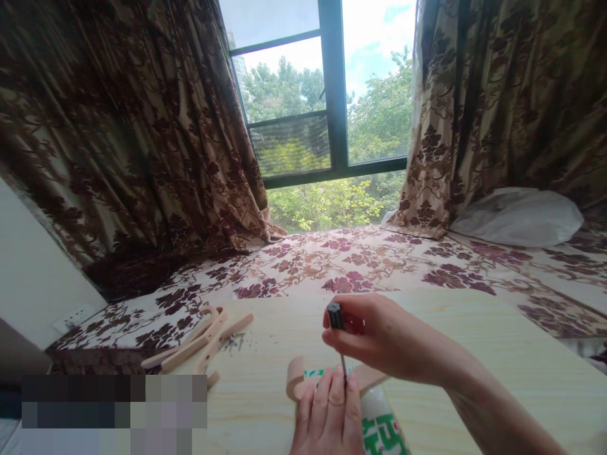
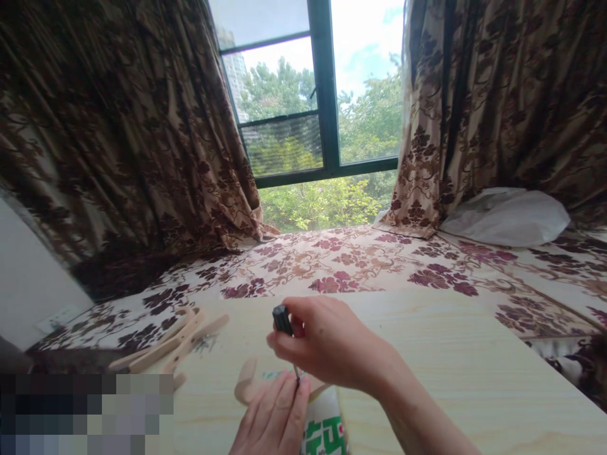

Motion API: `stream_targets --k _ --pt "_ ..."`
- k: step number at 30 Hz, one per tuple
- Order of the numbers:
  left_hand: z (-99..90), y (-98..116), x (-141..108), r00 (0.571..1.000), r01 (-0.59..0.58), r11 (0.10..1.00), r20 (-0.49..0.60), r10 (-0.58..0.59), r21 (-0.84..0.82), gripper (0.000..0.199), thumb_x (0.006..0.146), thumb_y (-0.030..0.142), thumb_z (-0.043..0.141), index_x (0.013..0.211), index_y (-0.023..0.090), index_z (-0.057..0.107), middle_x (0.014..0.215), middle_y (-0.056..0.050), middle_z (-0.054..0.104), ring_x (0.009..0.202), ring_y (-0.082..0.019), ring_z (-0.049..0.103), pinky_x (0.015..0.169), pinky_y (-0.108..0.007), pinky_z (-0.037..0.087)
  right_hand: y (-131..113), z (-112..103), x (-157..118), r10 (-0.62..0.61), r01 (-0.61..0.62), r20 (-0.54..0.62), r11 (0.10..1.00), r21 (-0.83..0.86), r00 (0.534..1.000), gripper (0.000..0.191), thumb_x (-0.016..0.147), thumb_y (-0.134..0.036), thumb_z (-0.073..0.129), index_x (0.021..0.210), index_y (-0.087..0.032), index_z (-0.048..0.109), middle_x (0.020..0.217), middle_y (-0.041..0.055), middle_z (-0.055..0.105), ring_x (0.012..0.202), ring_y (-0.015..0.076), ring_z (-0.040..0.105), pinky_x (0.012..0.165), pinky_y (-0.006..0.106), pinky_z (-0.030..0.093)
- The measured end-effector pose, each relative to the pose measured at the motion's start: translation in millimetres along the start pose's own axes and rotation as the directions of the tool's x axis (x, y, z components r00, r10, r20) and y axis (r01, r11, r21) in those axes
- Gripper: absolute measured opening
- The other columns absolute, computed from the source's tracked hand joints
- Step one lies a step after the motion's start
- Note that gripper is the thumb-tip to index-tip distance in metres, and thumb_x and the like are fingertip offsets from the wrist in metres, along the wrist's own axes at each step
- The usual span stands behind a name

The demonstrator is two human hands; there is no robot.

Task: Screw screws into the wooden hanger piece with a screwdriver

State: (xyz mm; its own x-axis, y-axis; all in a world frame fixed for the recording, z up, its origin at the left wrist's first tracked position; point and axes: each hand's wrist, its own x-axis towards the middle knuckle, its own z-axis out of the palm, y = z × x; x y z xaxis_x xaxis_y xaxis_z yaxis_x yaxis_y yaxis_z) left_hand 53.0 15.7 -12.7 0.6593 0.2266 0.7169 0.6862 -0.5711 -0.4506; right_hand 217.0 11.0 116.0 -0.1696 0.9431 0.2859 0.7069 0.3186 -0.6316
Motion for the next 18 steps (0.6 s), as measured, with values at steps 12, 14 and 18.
stream_targets --k 12,14,18 --pt "5.5 1.5 -7.6 0.999 0.004 0.999 0.034 -0.002 -0.047 0.043 0.09 0.01 0.023 0.117 0.022 0.054 0.108 0.001 0.068 0.103 -0.015 0.06 0.092 -0.032 0.037 0.8 -5.2 -0.1 0.021 -0.021 0.013 1.0 0.011 1.0 0.018 0.082 -0.032 0.055 0.07 -0.019 0.055 0.062 -0.0019 0.053 0.057 0.0103 0.042 0.051 0.024 0.027" --pt "6.2 1.0 -8.9 0.999 0.0 0.998 0.039 0.003 -0.063 0.044 0.091 0.012 0.02 0.12 0.02 0.053 0.109 0.0 0.068 0.105 -0.015 0.059 0.093 -0.033 0.035 -0.8 -5.2 -1.7 -0.014 0.012 0.062 0.999 0.04 0.998 0.016 0.082 -0.031 0.054 0.072 -0.019 0.058 0.061 -0.0026 0.053 0.057 0.0102 0.043 0.051 0.024 0.028" --pt "5.6 -3.6 -9.5 0.997 -0.041 0.996 0.062 0.046 -0.083 0.046 0.095 0.04 0.023 0.125 0.017 0.05 0.114 -0.002 0.066 0.108 -0.018 0.056 0.094 -0.034 0.035 -2.3 -2.4 0.8 0.055 -0.055 -0.008 0.997 -0.049 0.998 0.024 0.082 -0.034 0.054 0.064 -0.018 0.054 0.058 -0.0018 0.052 0.055 0.0105 0.041 0.051 0.026 0.027"
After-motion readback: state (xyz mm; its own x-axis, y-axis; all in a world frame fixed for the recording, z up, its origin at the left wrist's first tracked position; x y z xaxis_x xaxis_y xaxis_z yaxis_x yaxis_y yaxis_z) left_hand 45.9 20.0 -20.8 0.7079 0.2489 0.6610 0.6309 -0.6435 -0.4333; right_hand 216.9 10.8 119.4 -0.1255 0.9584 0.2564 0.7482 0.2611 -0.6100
